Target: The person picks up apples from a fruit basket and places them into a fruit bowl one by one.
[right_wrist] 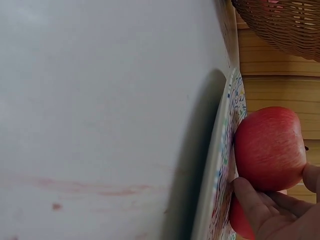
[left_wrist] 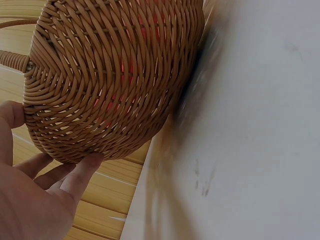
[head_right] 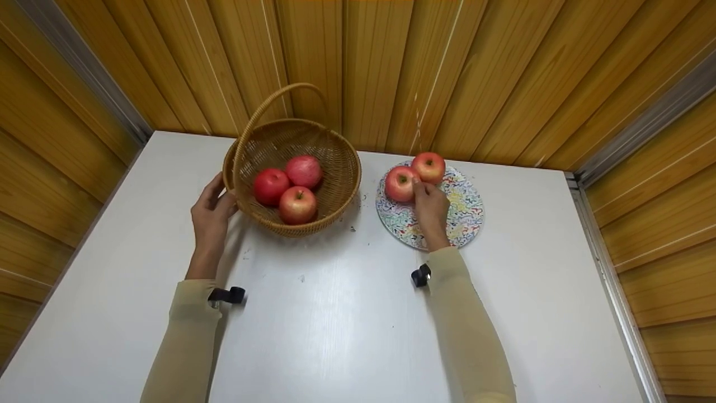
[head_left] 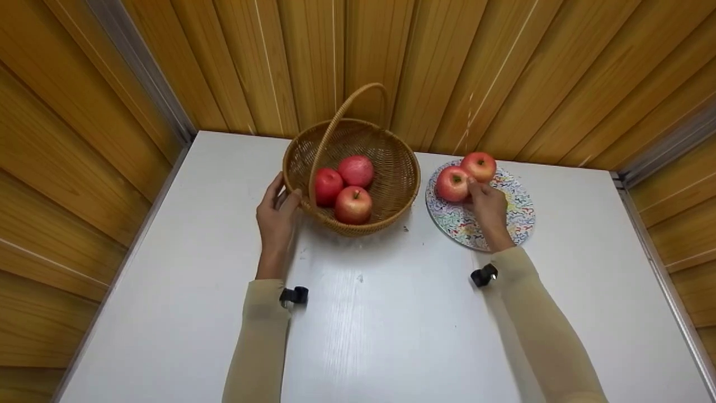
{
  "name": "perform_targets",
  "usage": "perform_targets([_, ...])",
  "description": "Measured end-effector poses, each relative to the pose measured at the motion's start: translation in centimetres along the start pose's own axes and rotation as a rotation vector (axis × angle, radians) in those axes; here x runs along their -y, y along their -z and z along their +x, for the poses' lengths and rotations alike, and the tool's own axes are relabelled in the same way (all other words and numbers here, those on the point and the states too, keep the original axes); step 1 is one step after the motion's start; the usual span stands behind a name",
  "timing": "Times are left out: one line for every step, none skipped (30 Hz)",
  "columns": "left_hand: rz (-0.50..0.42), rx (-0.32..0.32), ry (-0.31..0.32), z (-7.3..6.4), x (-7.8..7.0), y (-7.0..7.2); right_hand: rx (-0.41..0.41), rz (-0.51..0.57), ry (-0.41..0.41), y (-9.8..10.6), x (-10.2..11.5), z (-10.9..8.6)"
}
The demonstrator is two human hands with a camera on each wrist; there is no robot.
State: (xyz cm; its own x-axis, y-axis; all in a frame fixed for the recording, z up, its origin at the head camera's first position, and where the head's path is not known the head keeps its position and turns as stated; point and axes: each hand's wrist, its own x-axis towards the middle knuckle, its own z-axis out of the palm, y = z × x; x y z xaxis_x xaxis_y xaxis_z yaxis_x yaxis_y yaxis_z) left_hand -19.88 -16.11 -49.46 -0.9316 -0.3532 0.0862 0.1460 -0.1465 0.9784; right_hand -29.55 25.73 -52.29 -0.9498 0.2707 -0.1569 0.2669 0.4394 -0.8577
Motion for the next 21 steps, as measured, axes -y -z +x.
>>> perform_targets([0.001, -0.001, -0.002, 0.02, 0.02, 0.02, -0.005, 0.000, 0.003, 0.00, 0.02, 0.02])
perform_targets([0.003, -0.001, -0.004, 0.04, 0.04, 0.02, -0.012, 0.000, 0.008, 0.00, 0.03, 0.06])
perform_targets([0.009, -0.001, -0.006, 0.08, 0.08, 0.04, -0.019, -0.004, 0.012, 0.00, 0.03, 0.09])
perform_targets([0.014, -0.002, -0.006, 0.10, 0.12, 0.05, -0.022, -0.008, 0.016, -0.01, 0.02, 0.13])
perform_targets([0.019, -0.003, -0.007, 0.11, 0.15, 0.06, -0.023, -0.008, 0.017, -0.01, 0.01, 0.15])
perform_targets([0.024, -0.005, -0.007, 0.13, 0.19, 0.06, -0.022, -0.006, 0.018, -0.02, -0.01, 0.18])
perform_targets([0.026, -0.005, -0.005, 0.15, 0.22, 0.07, -0.019, -0.002, 0.015, -0.03, -0.03, 0.21])
perform_targets([0.025, -0.005, -0.004, 0.16, 0.24, 0.06, -0.019, 0.000, 0.013, -0.03, -0.03, 0.19])
perform_targets([0.022, -0.005, -0.004, 0.17, 0.26, 0.06, -0.015, 0.002, 0.009, -0.03, -0.03, 0.18])
perform_targets([0.018, -0.005, -0.003, 0.17, 0.26, 0.04, -0.014, 0.006, 0.007, -0.02, -0.03, 0.16])
perform_targets([0.013, -0.006, -0.003, 0.18, 0.26, 0.05, -0.016, 0.009, 0.007, -0.02, -0.01, 0.14])
perform_targets([0.006, -0.006, -0.003, 0.20, 0.25, 0.04, -0.021, 0.010, 0.011, -0.03, 0.00, 0.13])
perform_targets([0.001, -0.005, -0.004, 0.19, 0.26, 0.04, -0.027, 0.011, 0.013, -0.02, -0.02, 0.10])
perform_targets([0.003, -0.002, -0.005, 0.18, 0.28, 0.05, -0.038, 0.013, 0.021, -0.02, 0.01, 0.03])
perform_targets([0.004, -0.002, -0.006, 0.18, 0.30, 0.06, -0.049, 0.017, 0.029, -0.02, 0.01, -0.01])
perform_targets([0.006, 0.000, -0.006, 0.19, 0.31, 0.07, -0.059, 0.018, 0.037, -0.02, 0.03, -0.06])
perform_targets([0.009, 0.002, -0.007, 0.19, 0.31, 0.07, -0.067, 0.022, 0.042, -0.03, 0.06, -0.13])
perform_targets([0.012, 0.002, -0.006, 0.19, 0.32, 0.08, -0.077, 0.025, 0.047, -0.03, 0.10, -0.22])
perform_targets([0.017, 0.003, -0.005, 0.19, 0.33, 0.09, -0.088, 0.028, 0.053, -0.03, 0.12, -0.30])
perform_targets([0.020, 0.004, -0.003, 0.20, 0.35, 0.10, -0.097, 0.027, 0.060, -0.01, 0.15, -0.39])
perform_targets([0.018, 0.003, -0.001, 0.21, 0.37, 0.10, -0.104, 0.024, 0.064, 0.00, 0.16, -0.46])
